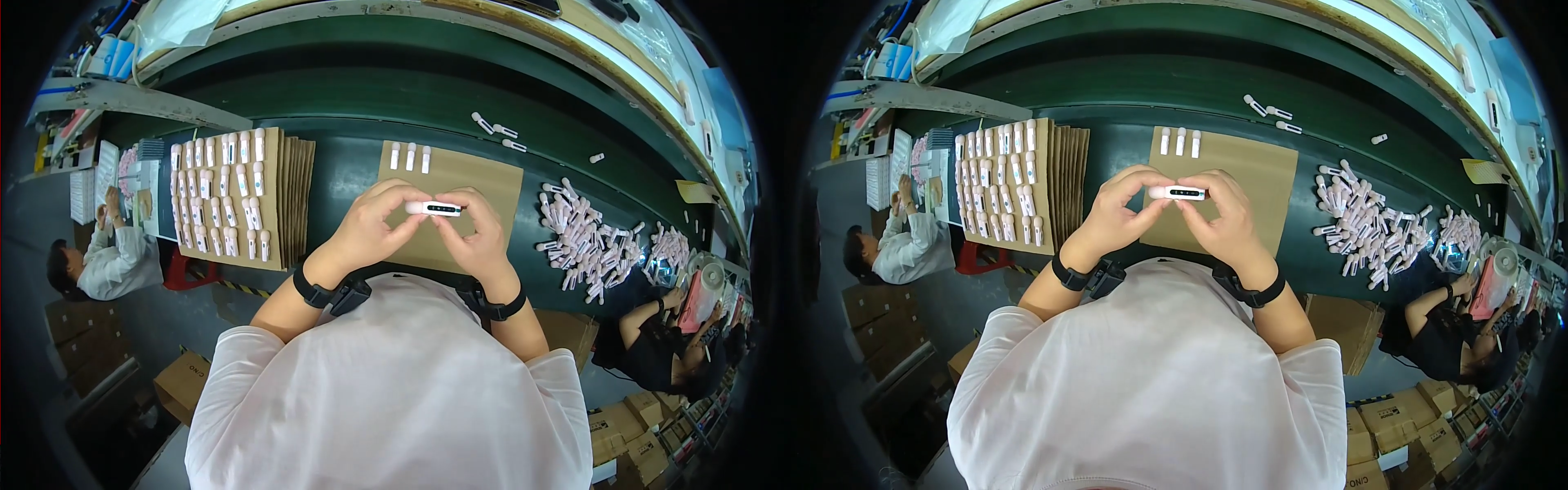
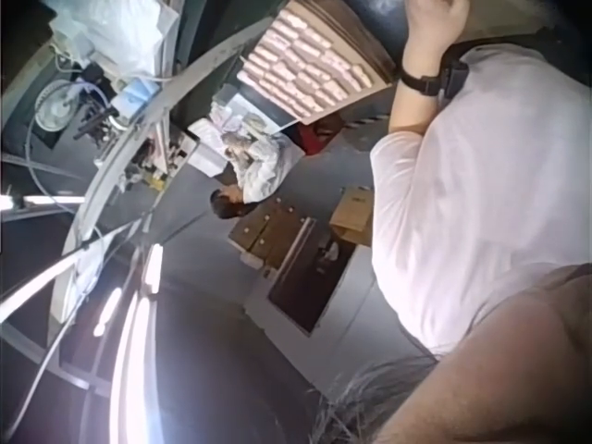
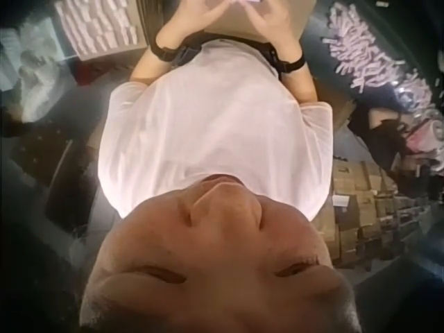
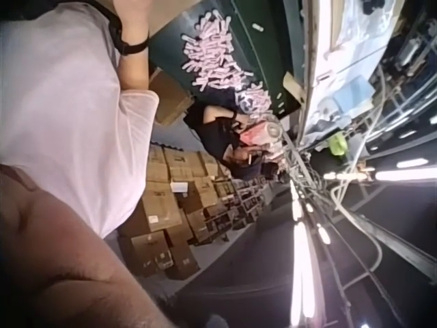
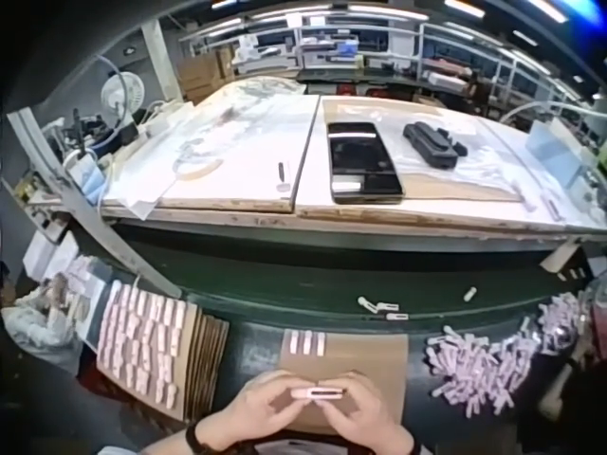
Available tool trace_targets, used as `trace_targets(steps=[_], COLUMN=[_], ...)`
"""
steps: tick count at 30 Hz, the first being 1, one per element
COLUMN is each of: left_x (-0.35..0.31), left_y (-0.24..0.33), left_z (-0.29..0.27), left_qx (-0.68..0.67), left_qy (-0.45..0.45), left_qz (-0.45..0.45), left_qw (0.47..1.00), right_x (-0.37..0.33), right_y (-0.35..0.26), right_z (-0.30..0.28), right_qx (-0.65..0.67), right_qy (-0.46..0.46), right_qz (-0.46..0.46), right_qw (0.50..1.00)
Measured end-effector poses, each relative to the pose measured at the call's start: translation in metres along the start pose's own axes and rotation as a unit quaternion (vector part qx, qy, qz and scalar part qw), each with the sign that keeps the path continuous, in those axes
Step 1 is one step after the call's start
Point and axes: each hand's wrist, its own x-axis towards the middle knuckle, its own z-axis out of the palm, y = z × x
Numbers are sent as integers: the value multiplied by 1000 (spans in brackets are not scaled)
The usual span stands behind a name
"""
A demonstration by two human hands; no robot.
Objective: The person picks up a pink and white electronic device, turns it over to inspect it, and places it onto a cardboard sheet. After filling the sheet, they set it aside and continue the process with a new cardboard sheet.
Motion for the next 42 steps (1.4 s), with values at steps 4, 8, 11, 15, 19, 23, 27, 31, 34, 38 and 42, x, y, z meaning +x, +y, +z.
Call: trace_targets(steps=[4, 8, 11, 15, 19, 23, 27, 31, 34, 38, 42], left_x=[2, 3, -1, -1, 3, 5, 2, -10, -19, -32, -37], left_y=[-5, -3, -20, -32, -41, -54, -78, -111, -134, -162, -173], left_z=[-1, 3, 1, 3, 11, 25, 41, 51, 57, 65, 67], left_qx=[8, -82, -171, -246, -263, -258, -238, -139, -87, -49, 8], left_qy=[2, 37, 2, -7, -12, -10, -14, -62, -108, -166, -197], left_qz=[24, -82, -154, -199, -197, -248, -269, -274, -291, -322, -329], left_qw=[1000, 993, 973, 948, 944, 934, 933, 949, 947, 931, 923], right_x=[-4, -2, -2, 3, 7, 8, 5, 6, 14, 26, 35], right_y=[3, 5, 10, 15, 27, 37, 63, 122, 170, 218, 239], right_z=[-1, -3, -2, 0, 7, 14, 17, 19, 21, 26, 32], right_qx=[64, 47, 37, 51, 47, 43, 48, 3, -51, -125, -168], right_qy=[-16, -27, -32, -33, -42, -67, -90, -93, -92, -102, -118], right_qz=[125, 91, 81, 82, 109, 148, 201, 233, 241, 252, 285], right_qw=[990, 994, 995, 995, 992, 986, 974, 968, 965, 954, 936])
